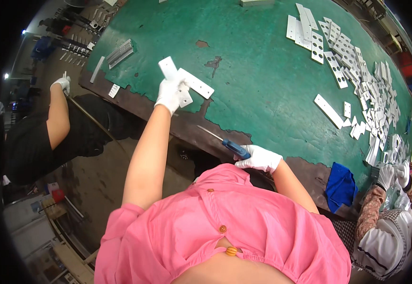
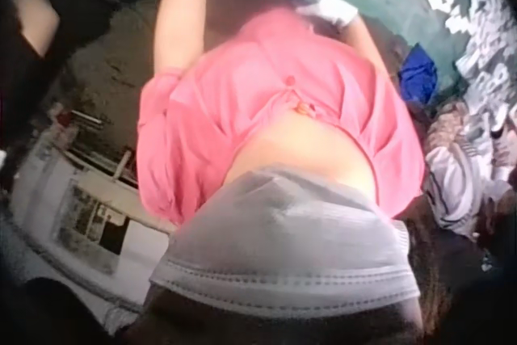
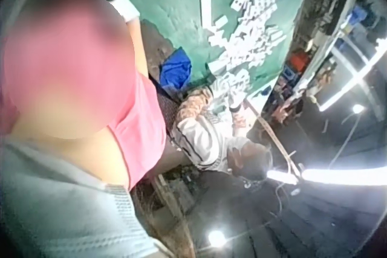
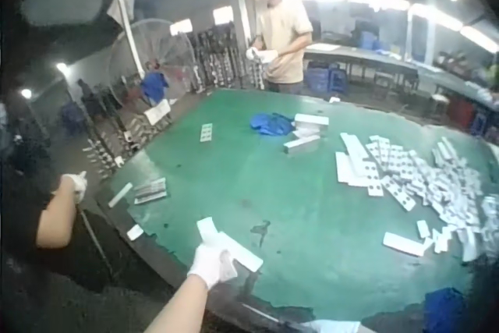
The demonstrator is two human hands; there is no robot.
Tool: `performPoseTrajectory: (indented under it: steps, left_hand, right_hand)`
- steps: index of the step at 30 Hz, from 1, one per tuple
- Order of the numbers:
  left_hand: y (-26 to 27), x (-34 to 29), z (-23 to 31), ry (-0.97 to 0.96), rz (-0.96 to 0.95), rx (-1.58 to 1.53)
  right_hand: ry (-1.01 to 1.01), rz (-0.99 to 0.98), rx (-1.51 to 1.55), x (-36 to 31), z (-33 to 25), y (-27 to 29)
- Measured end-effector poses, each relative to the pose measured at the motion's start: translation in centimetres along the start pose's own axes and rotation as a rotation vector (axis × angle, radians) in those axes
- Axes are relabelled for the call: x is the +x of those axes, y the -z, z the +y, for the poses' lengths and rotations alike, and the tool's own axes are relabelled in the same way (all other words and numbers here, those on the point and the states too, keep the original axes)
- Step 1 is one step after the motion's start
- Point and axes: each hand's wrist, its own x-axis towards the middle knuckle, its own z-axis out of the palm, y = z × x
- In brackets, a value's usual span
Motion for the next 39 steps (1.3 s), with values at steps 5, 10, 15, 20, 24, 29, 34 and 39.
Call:
performPoseTrajectory:
  steps: [5,10,15,20,24,29,34,39]
  left_hand:
    - [0.2,-6.3,3.1,0.309,-1.049,-1.169]
    - [-1.0,-12.9,5.6,0.353,-1.192,-1.232]
    - [-0.8,-15.3,5.2,0.289,-1.061,-1.196]
    - [-0.1,-16.9,3.9,0.191,-0.936,-1.151]
    - [-0.1,-17.9,2.5,0.126,-0.781,-1.144]
    - [-0.6,-19.9,0.3,0.081,-0.631,-1.095]
    - [-1.0,-20.9,0.1,0.048,-0.825,-1.301]
    - [0.1,-22.1,3.0,-0.265,-0.203,-1.060]
  right_hand:
    - [-0.002,0.181,-0.340,-0.3,-2.8,-0.6]
    - [0.031,0.529,-0.516,1.1,-4.5,-2.0]
    - [0.113,0.682,-0.738,3.7,-2.5,-3.4]
    - [0.316,0.712,-1.072,3.8,-0.1,-4.0]
    - [0.528,0.842,-0.905,2.8,-0.2,-3.6]
    - [1.116,0.999,-0.610,1.3,-10.5,-3.2]
    - [1.211,0.909,-0.906,5.1,-16.1,-6.6]
    - [1.420,0.648,-0.767,3.5,-14.5,-11.1]
